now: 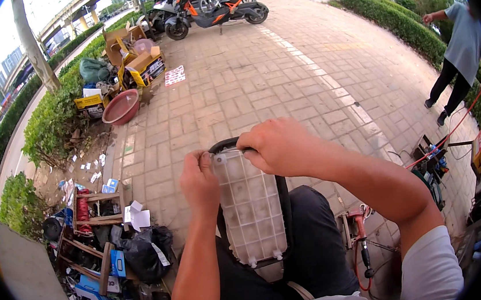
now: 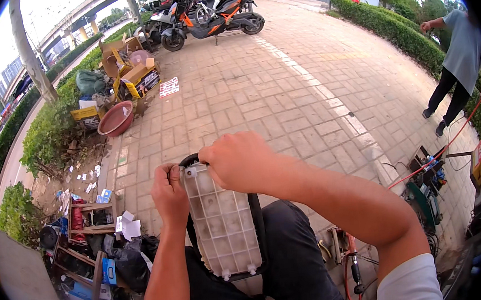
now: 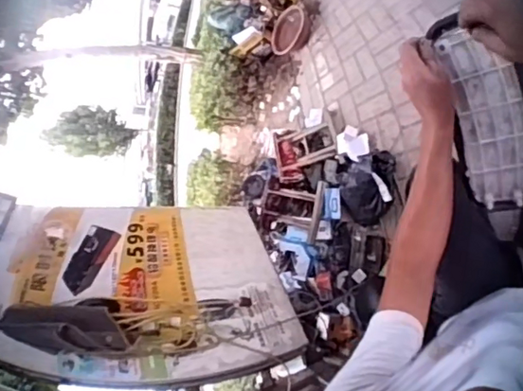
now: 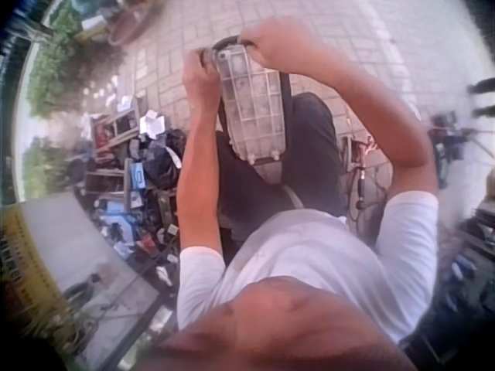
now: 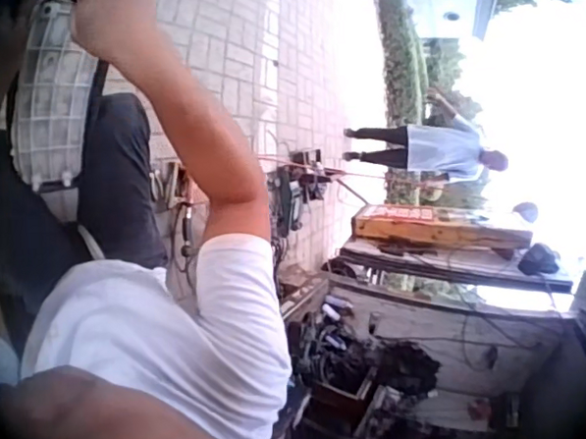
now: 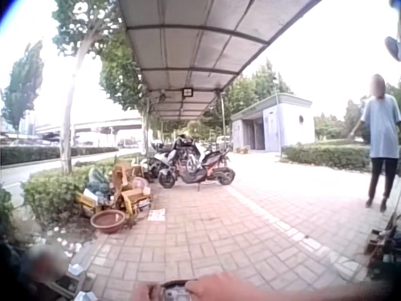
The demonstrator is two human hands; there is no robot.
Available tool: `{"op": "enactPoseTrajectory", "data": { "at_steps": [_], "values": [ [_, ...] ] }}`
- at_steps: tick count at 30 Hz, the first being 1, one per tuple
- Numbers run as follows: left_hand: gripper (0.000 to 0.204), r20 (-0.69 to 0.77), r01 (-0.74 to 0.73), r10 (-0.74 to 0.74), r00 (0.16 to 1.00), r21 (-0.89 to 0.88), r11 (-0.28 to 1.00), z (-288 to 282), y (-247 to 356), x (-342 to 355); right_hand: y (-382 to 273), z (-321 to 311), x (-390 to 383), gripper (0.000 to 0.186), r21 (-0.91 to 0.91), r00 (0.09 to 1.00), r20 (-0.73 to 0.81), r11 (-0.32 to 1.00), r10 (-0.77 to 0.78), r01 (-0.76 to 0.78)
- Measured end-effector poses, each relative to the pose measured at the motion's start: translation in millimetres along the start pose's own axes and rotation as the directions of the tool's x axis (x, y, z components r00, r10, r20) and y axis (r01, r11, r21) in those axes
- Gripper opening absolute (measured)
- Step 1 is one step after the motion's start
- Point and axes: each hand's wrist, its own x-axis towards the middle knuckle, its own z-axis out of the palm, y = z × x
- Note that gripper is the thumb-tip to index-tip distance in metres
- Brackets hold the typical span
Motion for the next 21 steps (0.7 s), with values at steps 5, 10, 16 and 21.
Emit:
{"op": "enactPoseTrajectory", "data": {
  "at_steps": [5,10,16,21],
  "values": [
    [0.014,0.014,0.051,-0.051,0.999,-0.005,0.999,3,-1,0,3,-21,23,0.021,-0.006,0.994,0.09,0.999,-0.053,0.054],
    [0.015,0.006,0.066,-0.066,0.998,-0.007,0.998,0,-3,2,-5,-21,30,0.022,-0.005,0.986,0.155,0.998,-0.057,0.059],
    [0.015,0.061,0.21,-0.205,0.977,-0.079,0.975,2,-1,3,-7,-8,34,0.019,-0.053,0.992,0.122,0.997,-0.041,0.047],
    [0.015,0.05,0.238,-0.233,0.971,-0.184,0.954,5,-5,2,-29,14,17,0.013,-0.173,0.999,0.043,0.985,0.01,-0.003]
  ]
}}
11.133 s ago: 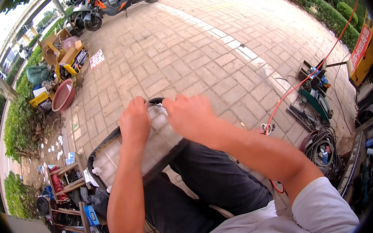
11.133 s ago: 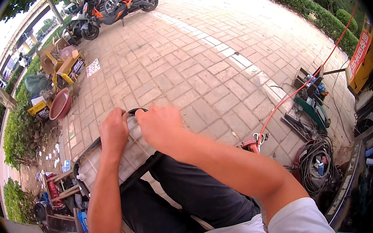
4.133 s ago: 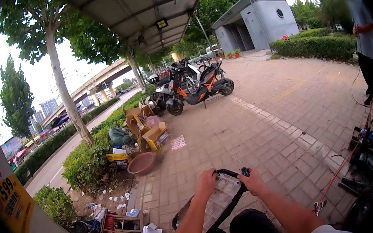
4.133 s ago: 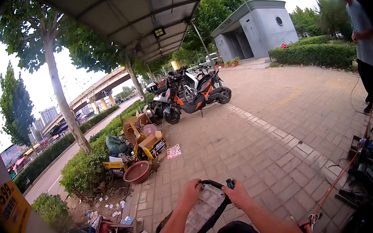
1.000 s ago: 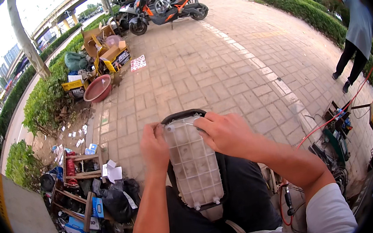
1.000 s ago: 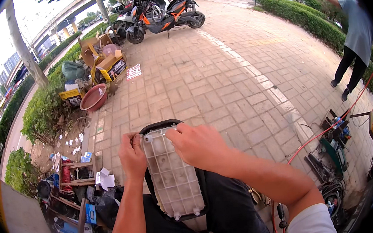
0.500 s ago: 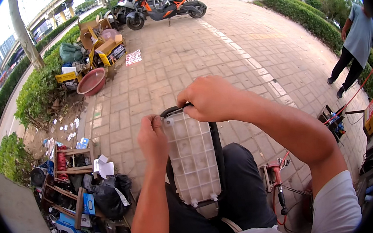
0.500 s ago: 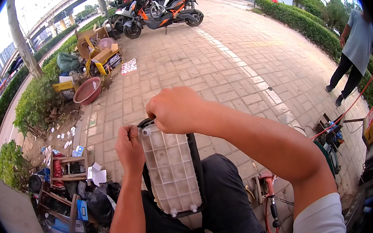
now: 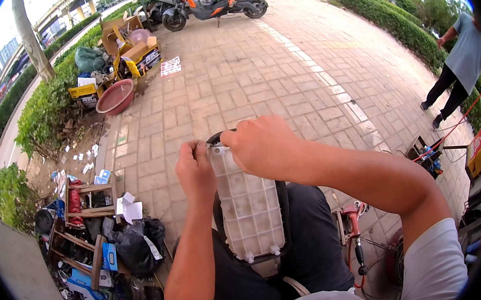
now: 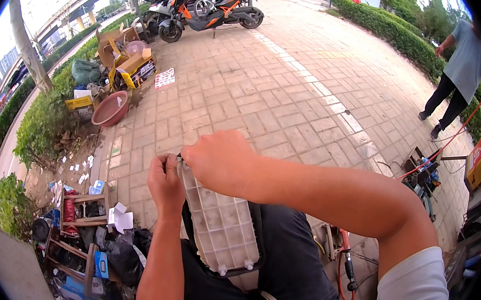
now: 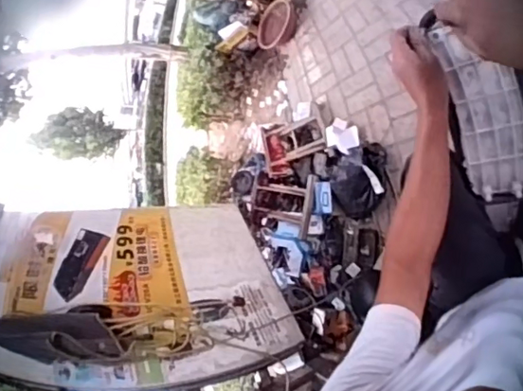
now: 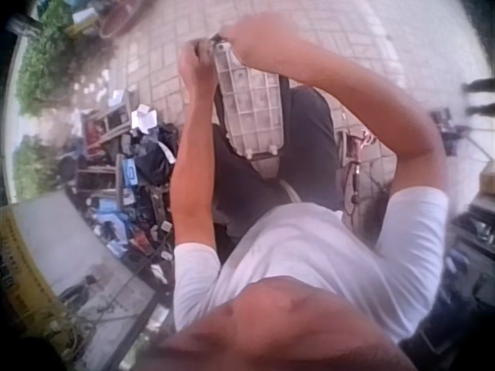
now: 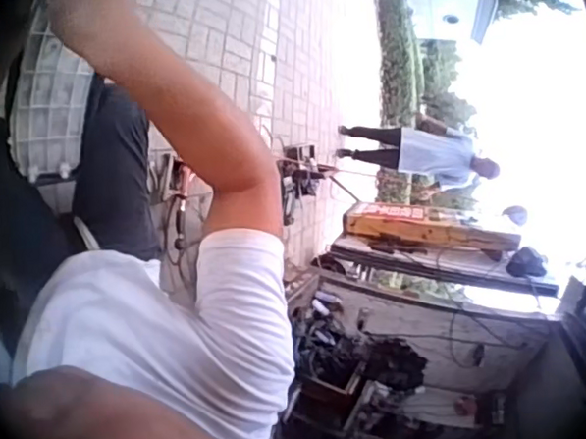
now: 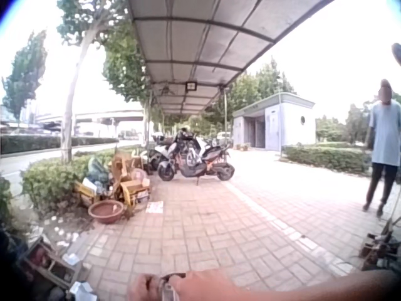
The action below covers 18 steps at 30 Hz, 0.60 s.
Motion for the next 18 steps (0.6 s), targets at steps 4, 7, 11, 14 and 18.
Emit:
{"op": "enactPoseTrajectory", "data": {
  "at_steps": [4,7,11,14,18],
  "values": [
    [0.016,-0.011,-0.068,0.068,0.998,-0.004,0.998,7,-5,1,12,-24,20,0.016,-0.027,0.995,0.085,0.998,-0.06,0.062],
    [0.016,0.023,0.038,-0.038,0.999,-0.02,0.999,5,0,0,5,-29,22,0.013,-0.071,0.991,0.124,0.996,-0.042,0.051],
    [0.017,-0.006,-0.007,0.008,1.0,0.08,0.997,-1,-3,0,9,20,-9,0.008,-0.045,0.994,-0.1,0.999,-0.034,0.03],
    [0.018,0.004,0.017,-0.017,1.0,0.033,0.999,-2,-1,-1,11,42,-25,0.006,-0.029,0.961,-0.273,0.999,-0.035,0.028],
    [0.018,-0.011,0.021,-0.021,1.0,0.008,1.0,1,7,-3,15,58,-36,0.007,-0.108,0.898,-0.417,0.989,-0.139,0.102]
  ]
}}
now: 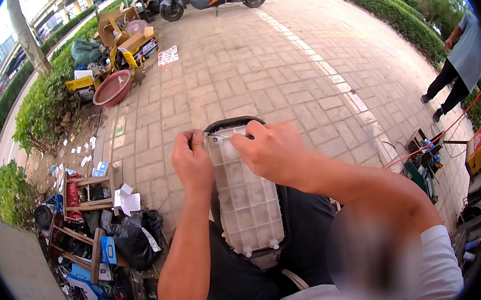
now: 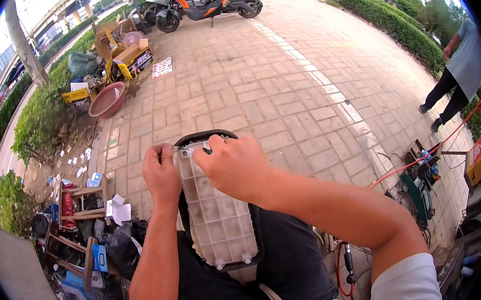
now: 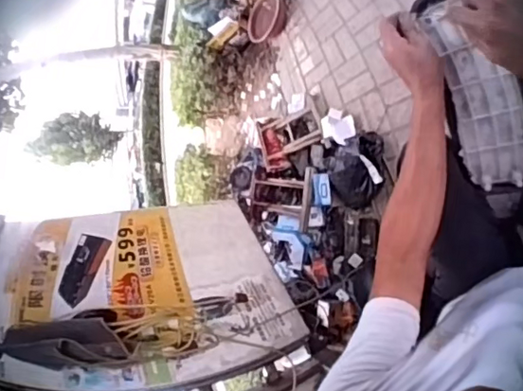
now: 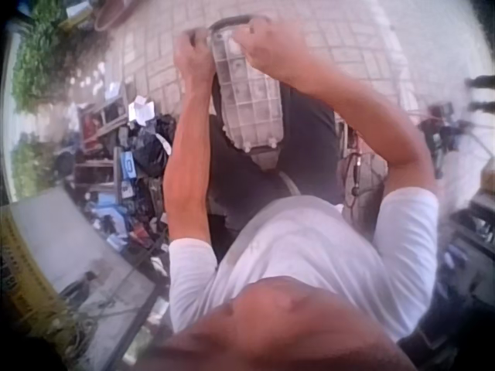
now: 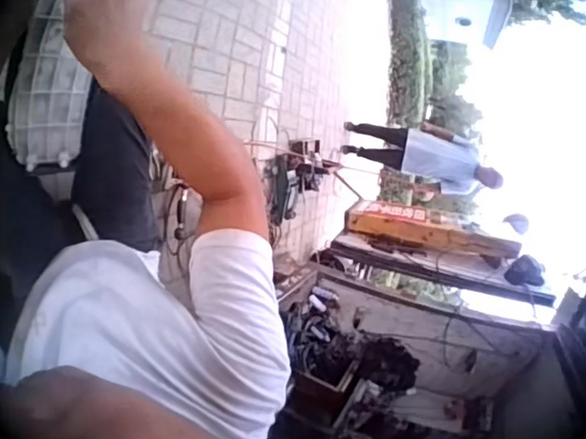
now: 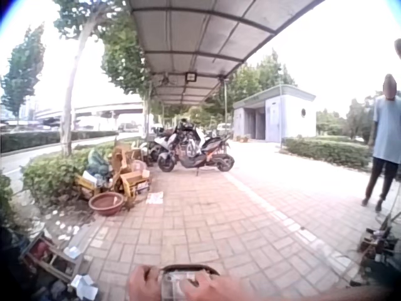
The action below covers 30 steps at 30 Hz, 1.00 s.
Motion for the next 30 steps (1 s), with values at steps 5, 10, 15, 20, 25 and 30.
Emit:
{"op": "enactPoseTrajectory", "data": {
  "at_steps": [5,10,15,20,25,30],
  "values": [
    [0.019,-0.047,-0.034,0.035,0.998,0.013,0.999,-4,-5,0,-8,12,-10,0.02,-0.036,0.999,-0.045,0.999,0.001,-0.003],
    [0.018,-0.056,-0.079,0.082,0.995,0.056,0.995,-3,-9,0,-9,16,-15,0.024,-0.006,0.997,-0.079,1.0,0.02,-0.021],
    [0.019,-0.064,-0.074,0.079,0.995,0.071,0.995,2,-10,1,-10,11,-9,0.018,0.083,0.984,0.041,0.981,0.174,-0.177],
    [0.021,-0.032,0.01,-0.009,0.999,0.055,0.998,1,-8,-2,8,-24,50,0.014,0.188,0.918,0.369,0.956,0.145,-0.227],
    [0.019,-0.052,-0.064,0.068,0.996,0.076,0.995,2,-16,1,4,-28,54,0.015,0.121,0.892,0.412,0.96,0.183,-0.253],
    [0.021,-0.031,-0.06,0.062,0.998,0.072,0.996,-2,-17,1,18,-11,26,0.017,0.334,0.933,0.279,0.888,0.227,-0.316]
  ]
}}
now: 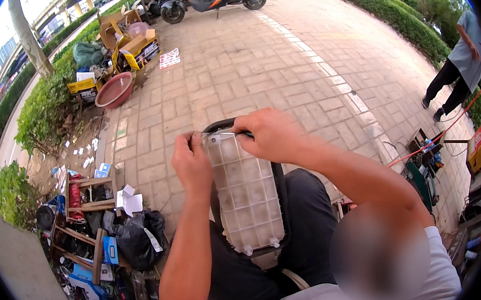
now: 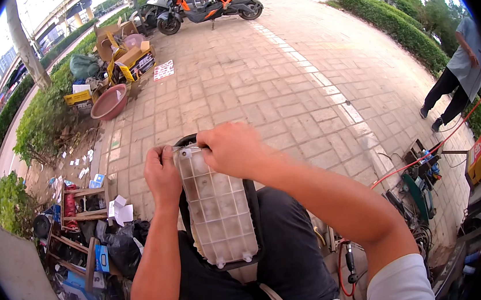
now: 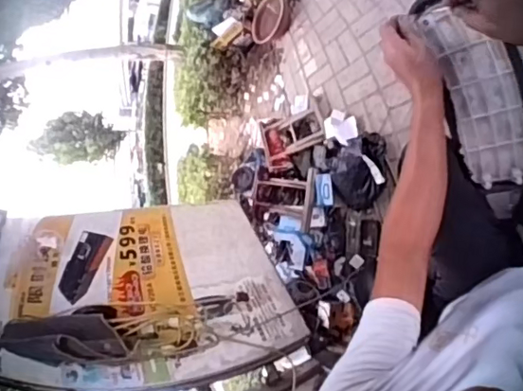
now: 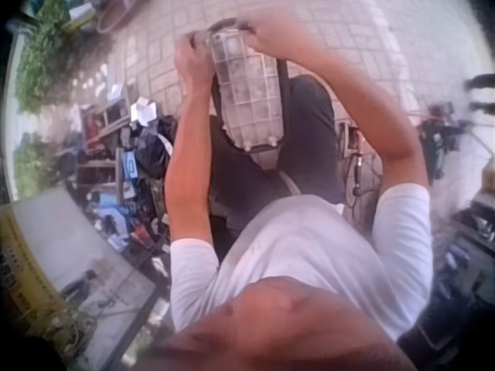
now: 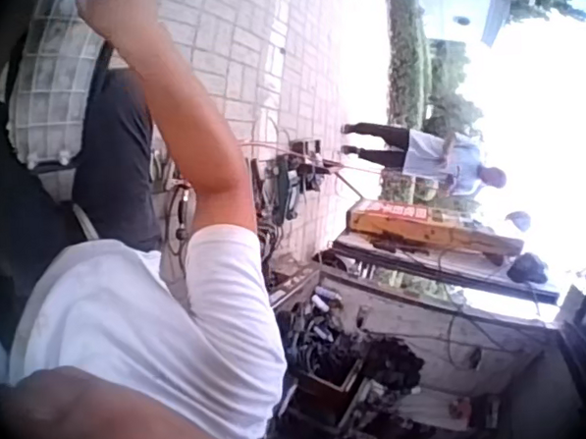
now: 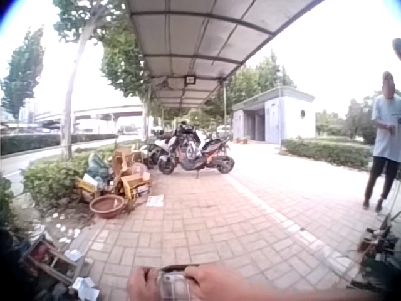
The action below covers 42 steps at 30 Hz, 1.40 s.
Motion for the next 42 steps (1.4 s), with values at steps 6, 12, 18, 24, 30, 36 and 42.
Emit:
{"op": "enactPoseTrajectory", "data": {
  "at_steps": [6,12,18,24,30,36,42],
  "values": [
    [0.023,-0.001,0.031,-0.031,1.0,0.015,0.999,2,7,1,3,-19,14,0.018,-0.03,0.987,0.152,0.998,-0.05,0.056],
    [0.022,-0.014,-0.005,0.006,1.0,0.032,0.999,2,4,1,12,33,-13,0.015,-0.11,0.971,-0.186,0.985,-0.15,0.131],
    [0.021,-0.054,-0.014,0.016,0.998,0.039,0.999,5,3,0,-3,72,-44,0.019,-0.289,0.89,-0.425,0.957,-0.165,0.039],
    [0.019,-0.032,0.003,-0.002,0.999,0.005,1.0,8,2,0,0,80,-47,0.021,-0.261,0.879,-0.452,0.965,-0.149,0.029],
    [0.021,0.113,-0.067,0.076,0.991,-0.079,0.995,4,-9,1,-2,69,-41,0.014,0.019,0.899,-0.437,1.0,0.0,0.009],
    [0.02,0.11,0.024,-0.028,0.994,0.029,0.999,-1,9,0,-3,15,-8,0.017,0.049,0.997,-0.049,0.997,0.066,-0.064],
    [0.019,0.014,-0.115,0.114,0.993,0.123,0.986,6,3,2,-13,17,-6,0.012,-0.094,0.991,-0.053,0.987,0.123,-0.127]
  ]
}}
